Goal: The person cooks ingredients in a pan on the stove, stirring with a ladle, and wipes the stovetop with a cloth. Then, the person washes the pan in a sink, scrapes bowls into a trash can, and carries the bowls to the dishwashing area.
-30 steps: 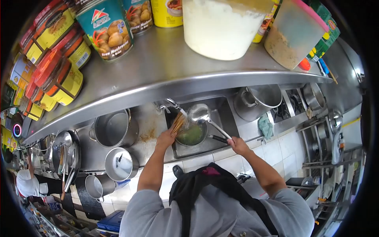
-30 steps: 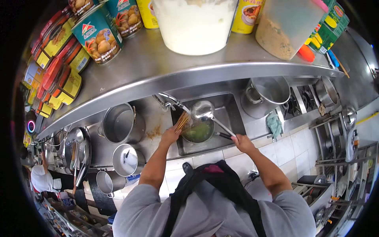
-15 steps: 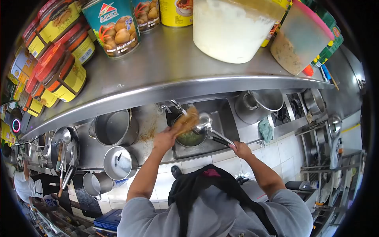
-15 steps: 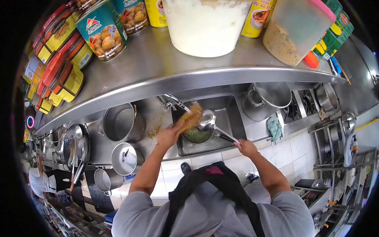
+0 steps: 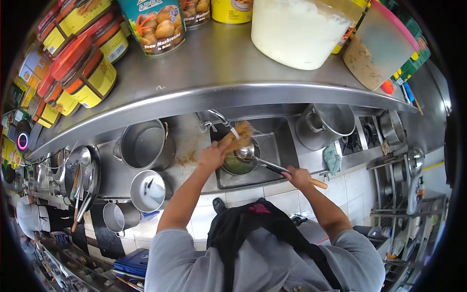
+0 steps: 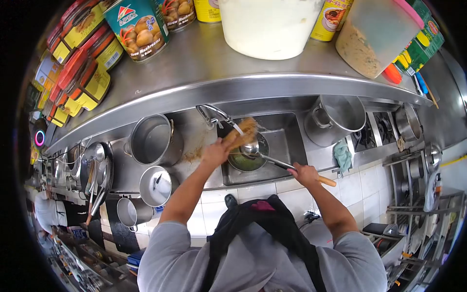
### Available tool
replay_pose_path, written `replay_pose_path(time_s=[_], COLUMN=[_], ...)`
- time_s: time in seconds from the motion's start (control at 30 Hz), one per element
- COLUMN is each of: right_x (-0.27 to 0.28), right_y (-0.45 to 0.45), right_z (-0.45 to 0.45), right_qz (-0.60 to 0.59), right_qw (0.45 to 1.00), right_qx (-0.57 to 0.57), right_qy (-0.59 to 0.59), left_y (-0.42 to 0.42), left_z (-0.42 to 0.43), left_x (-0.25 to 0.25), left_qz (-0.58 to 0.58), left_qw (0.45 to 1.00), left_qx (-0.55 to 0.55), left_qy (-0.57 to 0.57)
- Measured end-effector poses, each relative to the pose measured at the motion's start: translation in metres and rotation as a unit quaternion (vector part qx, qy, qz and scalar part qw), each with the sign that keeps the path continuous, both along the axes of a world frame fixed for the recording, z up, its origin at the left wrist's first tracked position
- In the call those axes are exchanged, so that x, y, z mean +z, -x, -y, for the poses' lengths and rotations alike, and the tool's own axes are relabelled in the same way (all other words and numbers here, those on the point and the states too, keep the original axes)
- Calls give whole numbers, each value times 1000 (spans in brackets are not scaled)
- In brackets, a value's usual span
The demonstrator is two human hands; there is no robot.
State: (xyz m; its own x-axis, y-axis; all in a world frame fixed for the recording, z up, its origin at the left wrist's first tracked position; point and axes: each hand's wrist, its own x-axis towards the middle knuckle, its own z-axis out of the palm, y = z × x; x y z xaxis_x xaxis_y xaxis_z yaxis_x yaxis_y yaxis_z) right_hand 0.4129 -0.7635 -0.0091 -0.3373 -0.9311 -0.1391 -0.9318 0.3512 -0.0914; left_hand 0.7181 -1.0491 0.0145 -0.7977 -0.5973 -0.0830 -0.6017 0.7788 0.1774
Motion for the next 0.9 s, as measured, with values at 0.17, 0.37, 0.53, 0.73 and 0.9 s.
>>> replay_pose_path(time_s=[0.17, 0.37, 0.53, 0.73, 0.9], right_x=[12, -10, -18, -26, -20], right_y=[-1, -4, 9, 4, 4], right_z=[2, -11, -17, -13, -9], right_qz=[-29, -34, -28, 23, 61], right_qw=[999, 998, 997, 994, 995], right_qx=[20, 15, -25, -23, -66], right_qy=[38, 49, 62, 100, 52], left_y=[-8, -28, -26, -40, -40], left_z=[3, 17, 11, 35, -14], left_x=[16, -28, 6, -38, 15], left_qz=[8, -29, -53, -42, -103], left_qw=[1000, 999, 998, 997, 992], left_qx=[2, 24, 8, -20, -28], left_qy=[-12, -23, -30, -61, -64])
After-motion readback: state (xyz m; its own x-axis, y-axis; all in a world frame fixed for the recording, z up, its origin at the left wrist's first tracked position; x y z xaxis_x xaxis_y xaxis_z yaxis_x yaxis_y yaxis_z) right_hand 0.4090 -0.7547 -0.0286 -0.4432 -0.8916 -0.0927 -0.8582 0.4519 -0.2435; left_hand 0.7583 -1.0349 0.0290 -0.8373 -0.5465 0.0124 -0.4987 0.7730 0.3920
